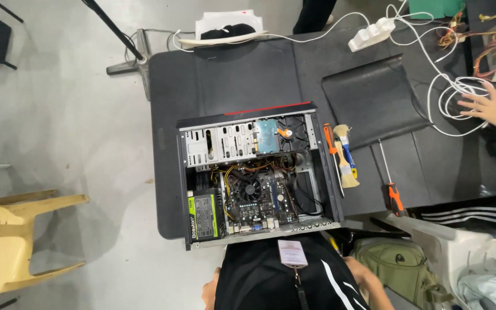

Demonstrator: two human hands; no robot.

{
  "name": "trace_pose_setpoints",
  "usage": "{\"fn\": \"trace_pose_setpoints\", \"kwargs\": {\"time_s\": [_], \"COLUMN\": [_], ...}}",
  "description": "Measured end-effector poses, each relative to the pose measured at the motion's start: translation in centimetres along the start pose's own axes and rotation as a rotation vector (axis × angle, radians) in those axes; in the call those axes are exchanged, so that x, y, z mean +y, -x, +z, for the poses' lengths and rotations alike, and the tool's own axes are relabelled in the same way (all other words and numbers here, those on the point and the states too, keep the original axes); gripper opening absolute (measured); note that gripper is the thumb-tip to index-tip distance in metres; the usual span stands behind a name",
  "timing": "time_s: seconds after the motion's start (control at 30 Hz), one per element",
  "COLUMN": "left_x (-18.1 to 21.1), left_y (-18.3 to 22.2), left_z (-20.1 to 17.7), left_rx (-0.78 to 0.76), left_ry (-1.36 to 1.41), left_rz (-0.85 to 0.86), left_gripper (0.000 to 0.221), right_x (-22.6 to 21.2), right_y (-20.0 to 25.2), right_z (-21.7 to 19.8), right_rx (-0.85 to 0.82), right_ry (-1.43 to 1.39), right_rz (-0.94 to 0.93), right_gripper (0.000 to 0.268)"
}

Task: Opening a computer case to unscrew, remove, and clean a hard drive.

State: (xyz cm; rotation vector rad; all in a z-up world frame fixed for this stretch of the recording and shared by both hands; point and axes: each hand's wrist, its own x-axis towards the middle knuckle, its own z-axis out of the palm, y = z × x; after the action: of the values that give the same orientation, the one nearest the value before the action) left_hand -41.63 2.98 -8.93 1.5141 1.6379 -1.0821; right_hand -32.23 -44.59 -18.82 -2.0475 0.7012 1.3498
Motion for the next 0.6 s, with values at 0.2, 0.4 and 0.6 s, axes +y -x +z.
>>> {"fn": "trace_pose_setpoints", "kwargs": {"time_s": [0.2,0.4,0.6], "left_x": [4.0,15.8,29.3], "left_y": [-8.5,26.2,26.9], "left_z": [-6.0,-19.3,-12.0], "left_rx": [-0.155,0.072,0.402], "left_ry": [-0.575,-0.526,-0.201], "left_rz": [0.264,0.589,1.313], "left_gripper": [0.076,0.066,0.039], "right_x": [-13.2,-25.3,-39.8], "right_y": [17.3,29.5,24.8], "right_z": [-15.0,-22.2,-17.1], "right_rx": [0.011,0.679,0.666], "right_ry": [0.360,0.419,-0.035], "right_rz": [0.099,-0.410,-1.169], "right_gripper": [0.052,0.066,0.020]}}
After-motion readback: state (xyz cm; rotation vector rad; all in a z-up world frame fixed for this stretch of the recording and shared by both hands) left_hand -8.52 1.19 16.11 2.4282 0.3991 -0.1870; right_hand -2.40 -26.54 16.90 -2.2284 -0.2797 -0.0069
